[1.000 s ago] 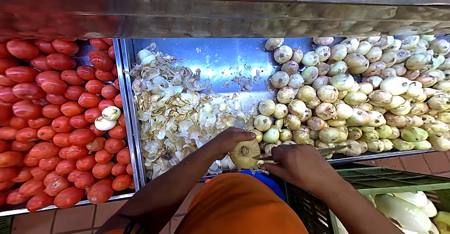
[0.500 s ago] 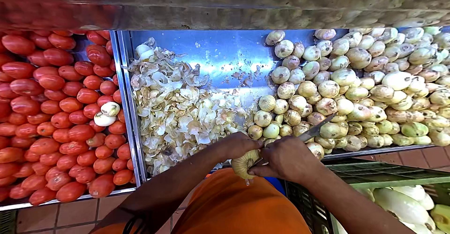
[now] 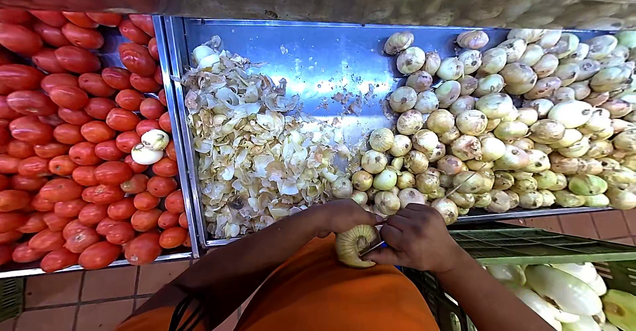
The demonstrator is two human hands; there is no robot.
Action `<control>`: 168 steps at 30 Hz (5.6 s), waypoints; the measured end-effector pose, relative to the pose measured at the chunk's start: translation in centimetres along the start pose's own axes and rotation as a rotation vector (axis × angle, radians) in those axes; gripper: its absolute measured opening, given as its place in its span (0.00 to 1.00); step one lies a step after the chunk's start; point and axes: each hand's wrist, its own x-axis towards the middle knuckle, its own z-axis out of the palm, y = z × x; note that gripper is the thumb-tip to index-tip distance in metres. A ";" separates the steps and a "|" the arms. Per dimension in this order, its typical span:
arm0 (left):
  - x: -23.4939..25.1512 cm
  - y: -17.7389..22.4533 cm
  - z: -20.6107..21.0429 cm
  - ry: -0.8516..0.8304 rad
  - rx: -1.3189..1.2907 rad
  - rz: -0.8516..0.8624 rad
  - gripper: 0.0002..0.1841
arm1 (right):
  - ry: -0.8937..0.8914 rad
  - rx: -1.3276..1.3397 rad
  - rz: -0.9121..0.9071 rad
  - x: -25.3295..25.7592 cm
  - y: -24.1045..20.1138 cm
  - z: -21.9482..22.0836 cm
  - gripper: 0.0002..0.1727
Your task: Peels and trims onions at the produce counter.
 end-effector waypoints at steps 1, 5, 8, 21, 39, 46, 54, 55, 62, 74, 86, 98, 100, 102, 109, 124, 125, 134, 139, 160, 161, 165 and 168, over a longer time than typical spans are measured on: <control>0.1 -0.1 0.0 -0.006 -0.013 0.004 0.23 | 0.013 0.011 0.000 -0.3 -0.1 0.0 0.40; 0.1 -0.8 -0.6 -0.036 -0.137 0.031 0.21 | -0.035 0.043 0.013 -1.6 -0.7 -0.2 0.39; -0.2 -0.8 -0.8 -0.028 -0.115 0.026 0.21 | -0.142 0.120 0.160 -2.4 -0.2 -0.8 0.38; 0.4 0.8 -0.5 -0.006 0.134 -0.071 0.27 | -0.510 0.006 0.187 1.2 -0.1 -2.7 0.44; 0.4 1.0 -0.5 0.020 0.137 -0.092 0.28 | -0.455 -0.009 0.188 1.3 -0.8 -2.1 0.43; 0.2 1.0 -0.6 0.030 0.101 -0.106 0.27 | -0.353 -0.025 0.240 1.0 -0.6 -2.1 0.41; -0.1 1.0 -0.2 0.040 0.123 -0.076 0.26 | -0.345 0.020 0.161 1.0 -0.9 -1.4 0.41; -0.2 0.9 -0.1 0.039 0.107 -0.071 0.25 | -0.304 0.024 0.137 0.8 -0.8 -1.2 0.40; 0.2 -0.4 -0.4 0.026 -0.040 -0.067 0.26 | -0.144 0.019 0.118 -0.4 -1.3 -0.2 0.38; -0.2 -0.4 -2.2 0.121 -0.202 0.026 0.25 | -0.241 0.085 0.333 -0.4 -1.5 -1.4 0.40; 0.1 0.3 -1.9 0.244 0.086 0.070 0.25 | -0.357 0.009 0.333 1.9 -0.8 -0.2 0.45; -0.7 1.7 -7.4 0.345 -0.633 0.276 0.22 | -0.351 0.020 0.362 1.7 0.1 1.6 0.44; -0.9 1.7 -7.7 0.310 -0.734 0.324 0.23 | -0.354 -0.005 0.413 1.7 0.4 1.9 0.45; -1.0 1.7 -7.9 0.270 -0.808 0.366 0.26 | -0.385 -0.032 0.492 1.6 1.0 2.3 0.46; -1.8 1.4 -8.7 0.385 -0.695 0.436 0.23 | -0.865 0.182 0.835 4.6 2.7 0.9 0.36; -0.9 1.3 -5.8 0.635 -0.358 0.433 0.26 | -0.590 0.082 0.657 8.7 3.0 0.9 0.47; -0.6 1.1 -5.6 0.659 -0.347 0.428 0.26 | -0.531 0.073 0.610 8.4 3.2 1.4 0.46; 3.6 0.6 -6.6 0.886 -0.541 0.306 0.25 | -0.583 0.065 0.295 6.7 4.3 3.9 0.44; 2.0 2.7 -9.8 0.683 -0.878 0.195 0.28 | -0.813 0.176 0.548 5.5 3.5 5.2 0.34; -1.5 2.1 -9.5 0.497 -0.402 0.211 0.23 | -0.869 0.101 0.359 8.6 3.6 1.5 0.42; -1.7 2.2 -9.5 0.487 -0.433 0.205 0.25 | -0.939 0.113 0.364 8.3 3.6 1.6 0.43; -1.9 1.7 -9.9 0.423 -0.569 0.209 0.32 | -0.981 0.147 0.512 7.8 4.1 -0.1 0.29; -2.3 1.2 -10.1 0.439 -0.551 0.285 0.26 | -0.858 0.219 0.637 8.1 3.9 -1.7 0.23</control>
